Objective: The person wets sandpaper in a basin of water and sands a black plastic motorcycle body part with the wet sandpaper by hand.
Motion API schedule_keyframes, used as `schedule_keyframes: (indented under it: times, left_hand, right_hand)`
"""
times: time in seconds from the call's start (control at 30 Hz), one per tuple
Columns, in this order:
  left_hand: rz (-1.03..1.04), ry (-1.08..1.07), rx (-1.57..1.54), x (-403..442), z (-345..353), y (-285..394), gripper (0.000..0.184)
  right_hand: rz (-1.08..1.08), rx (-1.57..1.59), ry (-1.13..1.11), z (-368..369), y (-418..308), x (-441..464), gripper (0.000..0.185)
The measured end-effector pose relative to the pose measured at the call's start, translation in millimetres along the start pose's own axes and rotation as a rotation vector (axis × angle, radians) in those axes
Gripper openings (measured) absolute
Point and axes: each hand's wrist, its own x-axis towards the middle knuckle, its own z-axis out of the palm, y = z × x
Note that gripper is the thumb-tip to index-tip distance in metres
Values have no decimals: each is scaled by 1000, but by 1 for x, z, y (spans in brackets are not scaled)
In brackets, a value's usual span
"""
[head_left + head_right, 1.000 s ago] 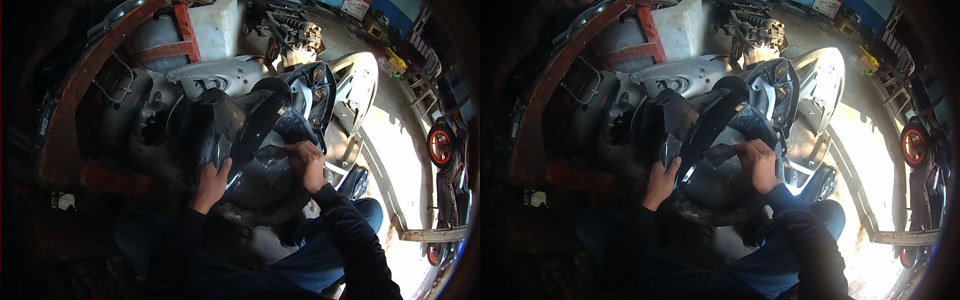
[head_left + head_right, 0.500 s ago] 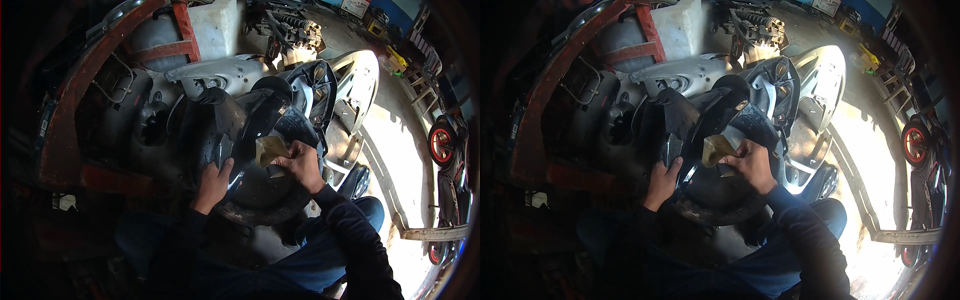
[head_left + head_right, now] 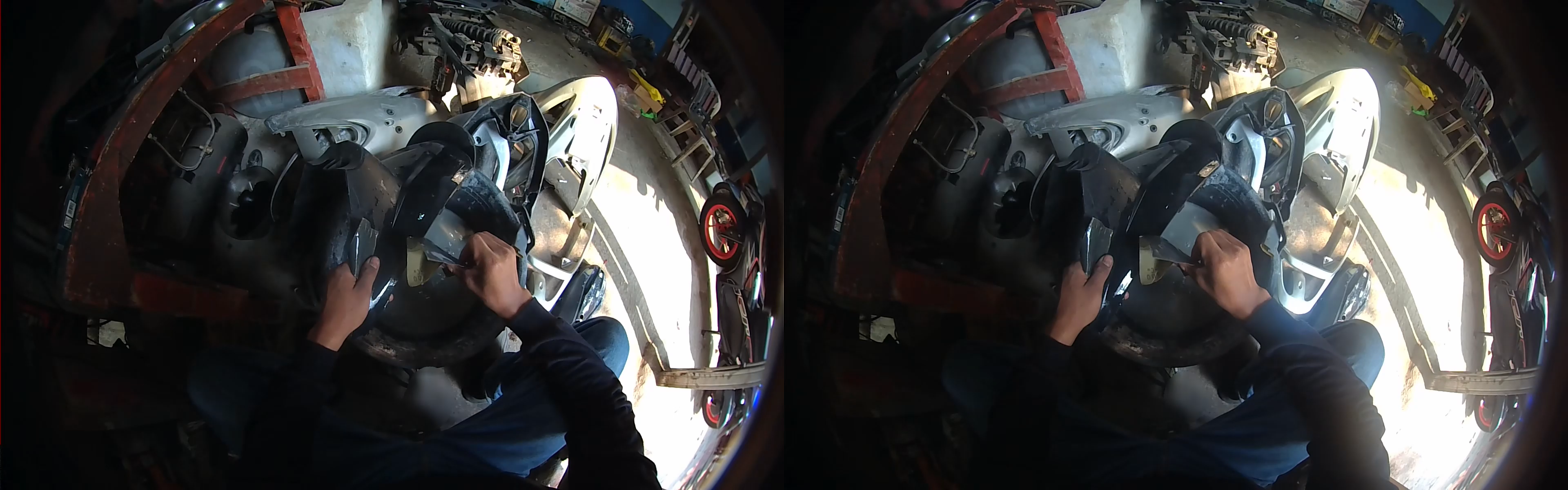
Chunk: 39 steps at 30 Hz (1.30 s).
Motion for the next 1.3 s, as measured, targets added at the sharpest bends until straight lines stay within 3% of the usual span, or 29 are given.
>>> schedule_keyframes:
  times: [0.1, 0.2, 0.23, 0.3, 0.33, 0.4, 0.5, 0.57, 0.63, 0.7, 0.77, 0.9, 0.97, 1.0, 1.07, 1.1, 1.17, 1.2, 1.23, 1.3]
  left_hand:
    - [-2, 7, -15, 1, -1, 3, 36]
    - [5, 15, -72, 1, -4, 8, 36]
    - [0, 11, -71, 2, -5, 7, 36]
    - [29, 9, -36, 4, -6, 4, 36]
    - [34, 9, -7, 4, -6, 3, 35]
    - [19, 15, -23, 3, -5, 3, 35]
    - [22, 15, -7, 3, -4, 3, 35]
    - [40, 12, 36, 6, -6, -3, 35]
    - [111, 57, 145, 9, -6, -13, 37]
    - [23, 38, 98, 3, -6, -3, 41]
    - [14, 18, -8, 1, -3, 9, 45]
    - [119, 76, 211, 14, -9, -24, 41]
    - [123, 89, 227, 11, -11, -10, 42]
    - [109, 76, 207, 2, -12, 15, 44]
    - [103, 62, 176, -2, -12, 29, 45]
    - [127, 73, 219, 1, -14, 25, 45]
    - [155, 88, 260, 6, -14, 13, 44]
    - [224, 143, 295, 9, -13, 5, 43]
    - [294, 197, 329, 10, -12, 3, 42]
    - [282, 168, 299, 7, -13, 7, 42]
  right_hand:
    - [89, -28, -13, 7, 13, -2, 33]
    - [520, -196, -185, 23, 47, -9, 44]
    - [526, -195, -188, 29, 62, -14, 44]
    - [977, 124, -268, 49, 92, -28, 53]
    - [1218, 526, -227, 64, 104, -39, 59]
    - [894, 538, -461, 103, 133, -73, 69]
    - [327, 192, -808, 157, 148, -126, 77]
    - [171, -223, -794, 158, 104, -138, 65]
    - [105, -290, -919, 187, 99, -156, 59]
    - [42, -357, -1062, 209, 105, -172, 54]
    - [172, -94, -1115, 208, 114, -174, 39]
    - [254, -61, -1180, 163, 94, -119, 33]
    - [443, 406, -790, 140, 106, -110, 34]
    - [443, 396, -793, 130, 106, -103, 34]
    - [410, 719, -514, 109, 106, -89, 32]
    - [404, 708, -517, 90, 93, -70, 32]
    - [625, 846, -643, 53, 55, -32, 38]
    - [823, 1134, -543, 47, 54, -30, 36]
    - [821, 1131, -538, 35, 41, -20, 36]
    - [762, 771, -609, 8, 19, -2, 36]
